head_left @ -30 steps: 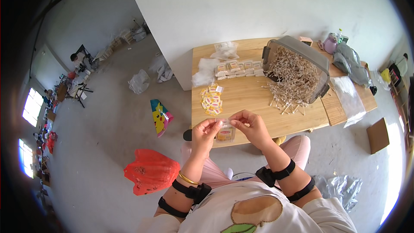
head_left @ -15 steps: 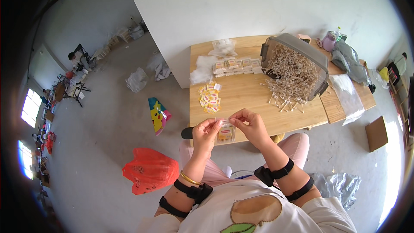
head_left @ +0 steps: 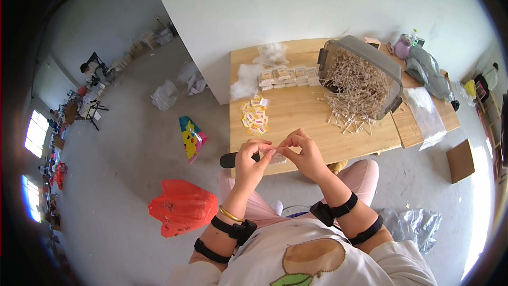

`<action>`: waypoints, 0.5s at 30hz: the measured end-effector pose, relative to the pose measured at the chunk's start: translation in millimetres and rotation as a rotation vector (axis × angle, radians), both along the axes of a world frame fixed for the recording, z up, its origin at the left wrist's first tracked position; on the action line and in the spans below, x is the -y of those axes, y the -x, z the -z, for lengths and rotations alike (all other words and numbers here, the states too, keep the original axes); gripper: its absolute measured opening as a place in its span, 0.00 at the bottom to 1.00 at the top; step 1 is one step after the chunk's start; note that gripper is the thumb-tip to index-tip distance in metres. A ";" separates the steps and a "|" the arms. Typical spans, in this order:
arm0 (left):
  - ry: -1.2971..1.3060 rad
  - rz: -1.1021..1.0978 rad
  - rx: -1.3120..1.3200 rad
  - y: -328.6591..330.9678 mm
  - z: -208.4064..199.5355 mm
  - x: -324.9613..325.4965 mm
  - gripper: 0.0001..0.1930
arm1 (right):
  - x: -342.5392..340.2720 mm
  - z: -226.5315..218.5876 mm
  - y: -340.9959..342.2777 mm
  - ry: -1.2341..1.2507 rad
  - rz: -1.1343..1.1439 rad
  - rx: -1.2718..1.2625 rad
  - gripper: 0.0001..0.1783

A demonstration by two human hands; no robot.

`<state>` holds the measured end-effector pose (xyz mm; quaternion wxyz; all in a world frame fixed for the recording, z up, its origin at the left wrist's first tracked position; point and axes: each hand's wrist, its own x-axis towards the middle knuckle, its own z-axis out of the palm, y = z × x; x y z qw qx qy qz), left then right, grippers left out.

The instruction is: Arranging cotton swabs and sealing them in small plastic bags using an impulse sealer.

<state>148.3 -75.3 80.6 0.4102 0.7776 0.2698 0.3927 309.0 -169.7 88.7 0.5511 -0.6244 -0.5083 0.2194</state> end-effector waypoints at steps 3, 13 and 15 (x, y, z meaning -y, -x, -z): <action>-0.039 -0.085 -0.071 -1.4 1.6 -3.8 0.06 | -4.1 5.9 -1.9 0.024 0.033 0.009 0.08; 0.291 -0.087 -0.053 -22.2 63.4 -23.5 0.11 | -21.9 57.9 -13.9 0.139 0.152 -0.025 0.11; 0.409 0.014 0.076 -31.3 70.1 -22.8 0.12 | -23.4 74.7 -22.4 0.190 0.142 -0.123 0.11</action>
